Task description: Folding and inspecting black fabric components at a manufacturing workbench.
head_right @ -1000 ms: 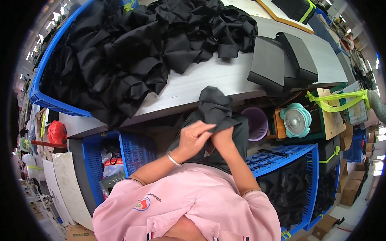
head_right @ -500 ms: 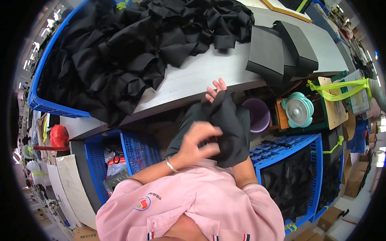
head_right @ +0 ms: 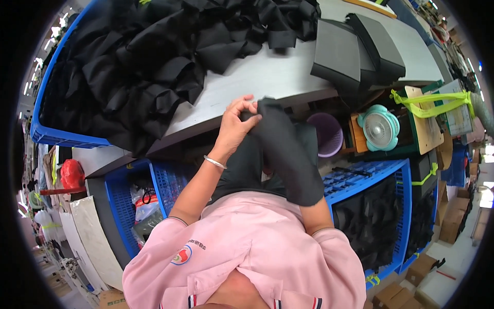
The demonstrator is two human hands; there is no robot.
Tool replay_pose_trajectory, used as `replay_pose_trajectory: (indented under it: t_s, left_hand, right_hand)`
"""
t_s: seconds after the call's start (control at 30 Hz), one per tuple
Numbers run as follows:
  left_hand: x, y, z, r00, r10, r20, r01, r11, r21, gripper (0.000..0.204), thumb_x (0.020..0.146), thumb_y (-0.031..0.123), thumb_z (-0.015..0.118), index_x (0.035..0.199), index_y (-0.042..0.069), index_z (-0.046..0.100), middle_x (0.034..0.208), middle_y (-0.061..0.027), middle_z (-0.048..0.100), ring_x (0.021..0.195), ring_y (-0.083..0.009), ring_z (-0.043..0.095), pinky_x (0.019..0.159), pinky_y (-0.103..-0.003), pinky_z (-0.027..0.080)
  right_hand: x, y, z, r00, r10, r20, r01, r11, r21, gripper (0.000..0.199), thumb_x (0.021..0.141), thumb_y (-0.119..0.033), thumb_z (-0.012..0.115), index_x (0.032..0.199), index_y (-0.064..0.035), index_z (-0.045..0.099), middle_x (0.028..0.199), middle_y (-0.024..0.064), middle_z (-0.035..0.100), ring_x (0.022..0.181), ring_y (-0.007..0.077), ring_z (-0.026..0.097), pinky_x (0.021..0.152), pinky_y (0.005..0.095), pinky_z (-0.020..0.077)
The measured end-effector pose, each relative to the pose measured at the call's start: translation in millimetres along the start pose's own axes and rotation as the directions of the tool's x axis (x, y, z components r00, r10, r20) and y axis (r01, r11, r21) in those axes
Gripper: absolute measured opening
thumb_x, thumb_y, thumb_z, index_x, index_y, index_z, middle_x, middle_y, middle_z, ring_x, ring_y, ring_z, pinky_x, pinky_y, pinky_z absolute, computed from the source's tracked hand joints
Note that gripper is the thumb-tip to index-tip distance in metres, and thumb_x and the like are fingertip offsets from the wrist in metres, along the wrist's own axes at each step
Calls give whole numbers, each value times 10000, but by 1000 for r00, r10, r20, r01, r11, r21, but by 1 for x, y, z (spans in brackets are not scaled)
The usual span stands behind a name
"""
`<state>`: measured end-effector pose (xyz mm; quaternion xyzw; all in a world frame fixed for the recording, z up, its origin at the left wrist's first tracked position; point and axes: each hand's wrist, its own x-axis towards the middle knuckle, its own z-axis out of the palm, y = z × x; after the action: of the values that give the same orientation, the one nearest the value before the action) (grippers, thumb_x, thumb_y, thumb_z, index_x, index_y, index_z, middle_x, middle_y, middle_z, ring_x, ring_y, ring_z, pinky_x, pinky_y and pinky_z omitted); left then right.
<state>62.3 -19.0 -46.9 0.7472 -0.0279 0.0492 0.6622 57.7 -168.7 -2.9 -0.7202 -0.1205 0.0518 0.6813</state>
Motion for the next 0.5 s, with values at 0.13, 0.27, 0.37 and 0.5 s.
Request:
replay_pose_trajectory:
  t_s: [0.13, 0.27, 0.37, 0.5]
  left_hand:
    - [-27, 38, 22, 900, 185, -395, -111, 973, 203, 453, 791, 129, 770, 1186, 41, 567, 1430, -177, 467, 1307, -284, 465, 1047, -371, 379]
    - [-78, 46, 45, 889, 449, 89, -455, 849, 269, 722, 699, 297, 862, 1301, 71, 533, 1474, -200, 409, 1366, -380, 365, 1133, -468, 289]
    - [-85, 17, 57, 863, 468, 191, -505, 790, 349, 403, 707, 192, 844, 1067, 104, 686, 1506, -161, 398, 1403, -402, 300, 1127, -494, 286]
    - [-72, 29, 37, 971, 36, 237, -9, 993, -116, 62, 896, -7, 619, 957, 7, 616, 944, -53, 682, 862, -130, 634, 796, -253, 498]
  right_hand:
    - [25, 35, -27, 940, -322, 111, 339, 852, -398, 302, 934, -131, 572, 1205, -4, 531, 1297, 110, 547, 986, 146, 566, 872, 307, 463]
    - [76, 72, -38, 978, -130, -165, 142, 988, 60, 211, 920, -115, 517, 1103, -27, 574, 1092, 93, 594, 793, 115, 494, 843, 278, 431]
    - [75, 73, -39, 981, -174, -87, 163, 979, -123, 206, 922, -117, 513, 1096, -28, 578, 1074, 86, 595, 787, 115, 488, 849, 278, 427]
    - [74, 74, -40, 972, -221, 83, 234, 850, -471, 197, 928, -122, 504, 1081, -28, 586, 1038, 73, 596, 776, 116, 475, 861, 278, 419]
